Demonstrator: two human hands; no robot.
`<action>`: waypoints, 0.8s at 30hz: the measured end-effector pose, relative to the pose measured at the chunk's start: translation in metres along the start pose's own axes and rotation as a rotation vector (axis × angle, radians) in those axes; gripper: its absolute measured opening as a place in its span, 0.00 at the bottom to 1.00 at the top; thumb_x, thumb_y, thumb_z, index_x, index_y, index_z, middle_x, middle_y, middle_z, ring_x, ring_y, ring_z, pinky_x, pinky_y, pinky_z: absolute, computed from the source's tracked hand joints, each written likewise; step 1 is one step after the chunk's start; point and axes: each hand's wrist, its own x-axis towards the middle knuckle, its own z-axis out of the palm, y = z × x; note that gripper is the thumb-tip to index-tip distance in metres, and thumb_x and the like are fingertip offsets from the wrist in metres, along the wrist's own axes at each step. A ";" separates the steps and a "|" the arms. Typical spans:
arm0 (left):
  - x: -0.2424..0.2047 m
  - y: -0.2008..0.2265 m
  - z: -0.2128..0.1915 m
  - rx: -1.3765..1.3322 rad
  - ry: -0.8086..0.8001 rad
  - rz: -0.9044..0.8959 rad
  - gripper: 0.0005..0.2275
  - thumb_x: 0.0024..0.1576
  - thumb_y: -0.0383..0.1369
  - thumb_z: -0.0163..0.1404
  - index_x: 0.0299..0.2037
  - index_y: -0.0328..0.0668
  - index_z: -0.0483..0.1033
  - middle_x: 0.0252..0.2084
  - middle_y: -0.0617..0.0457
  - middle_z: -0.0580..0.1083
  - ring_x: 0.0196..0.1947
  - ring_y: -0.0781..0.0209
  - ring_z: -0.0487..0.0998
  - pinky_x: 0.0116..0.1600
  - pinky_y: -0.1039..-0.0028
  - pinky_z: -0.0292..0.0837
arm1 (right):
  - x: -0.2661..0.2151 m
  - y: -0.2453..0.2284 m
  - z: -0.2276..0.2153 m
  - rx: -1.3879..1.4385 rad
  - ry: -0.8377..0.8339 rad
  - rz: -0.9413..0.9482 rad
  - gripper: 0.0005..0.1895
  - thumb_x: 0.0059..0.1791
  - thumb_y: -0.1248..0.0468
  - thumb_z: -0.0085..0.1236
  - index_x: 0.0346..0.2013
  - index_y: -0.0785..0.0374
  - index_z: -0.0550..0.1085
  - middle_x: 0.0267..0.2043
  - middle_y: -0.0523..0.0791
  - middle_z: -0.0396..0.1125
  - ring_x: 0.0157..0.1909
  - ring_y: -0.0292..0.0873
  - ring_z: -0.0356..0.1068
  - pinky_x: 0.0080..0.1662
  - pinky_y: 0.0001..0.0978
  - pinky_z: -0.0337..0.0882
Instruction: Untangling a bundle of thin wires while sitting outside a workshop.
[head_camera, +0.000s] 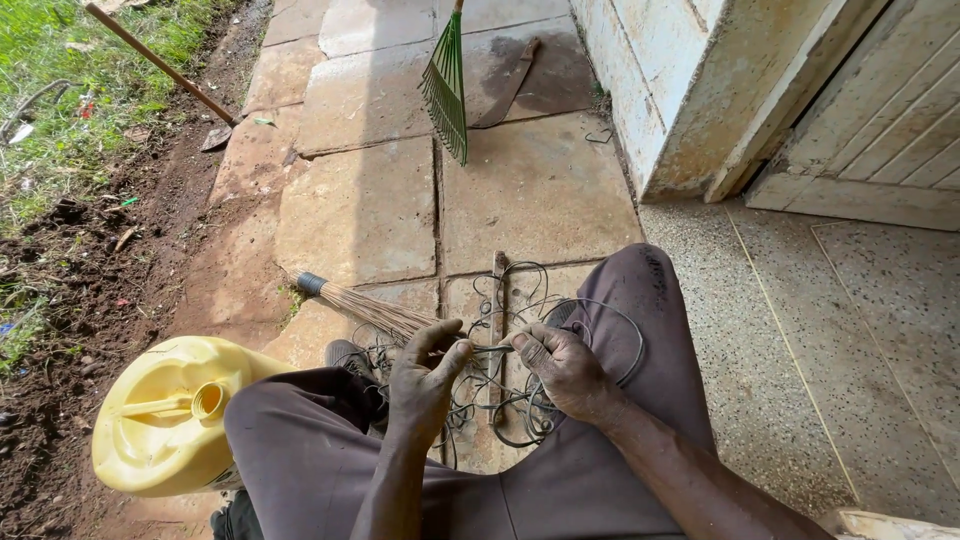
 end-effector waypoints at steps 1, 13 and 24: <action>0.001 0.002 -0.005 0.001 0.001 0.000 0.16 0.58 0.30 0.60 0.57 0.41 0.81 0.49 0.49 0.82 0.49 0.59 0.83 0.55 0.71 0.87 | 0.000 0.002 0.000 0.001 -0.001 0.000 0.17 0.58 0.52 0.51 0.45 0.57 0.84 0.23 0.33 0.55 0.26 0.30 0.51 0.30 0.27 0.56; -0.007 0.012 -0.023 -0.094 -0.599 -0.219 0.21 0.67 0.40 0.46 0.51 0.24 0.83 0.31 0.47 0.77 0.39 0.53 0.82 0.52 0.65 0.78 | 0.005 0.013 0.005 -0.055 -0.039 -0.093 0.15 0.57 0.53 0.55 0.40 0.59 0.84 0.32 0.37 0.73 0.36 0.32 0.70 0.43 0.28 0.71; -0.010 0.014 -0.010 0.634 -0.519 0.177 0.15 0.69 0.39 0.48 0.29 0.49 0.78 0.22 0.62 0.67 0.23 0.64 0.68 0.81 0.52 0.51 | 0.009 0.008 0.000 0.282 -0.055 0.117 0.12 0.54 0.56 0.62 0.39 0.64 0.80 0.18 0.42 0.64 0.17 0.35 0.65 0.25 0.25 0.69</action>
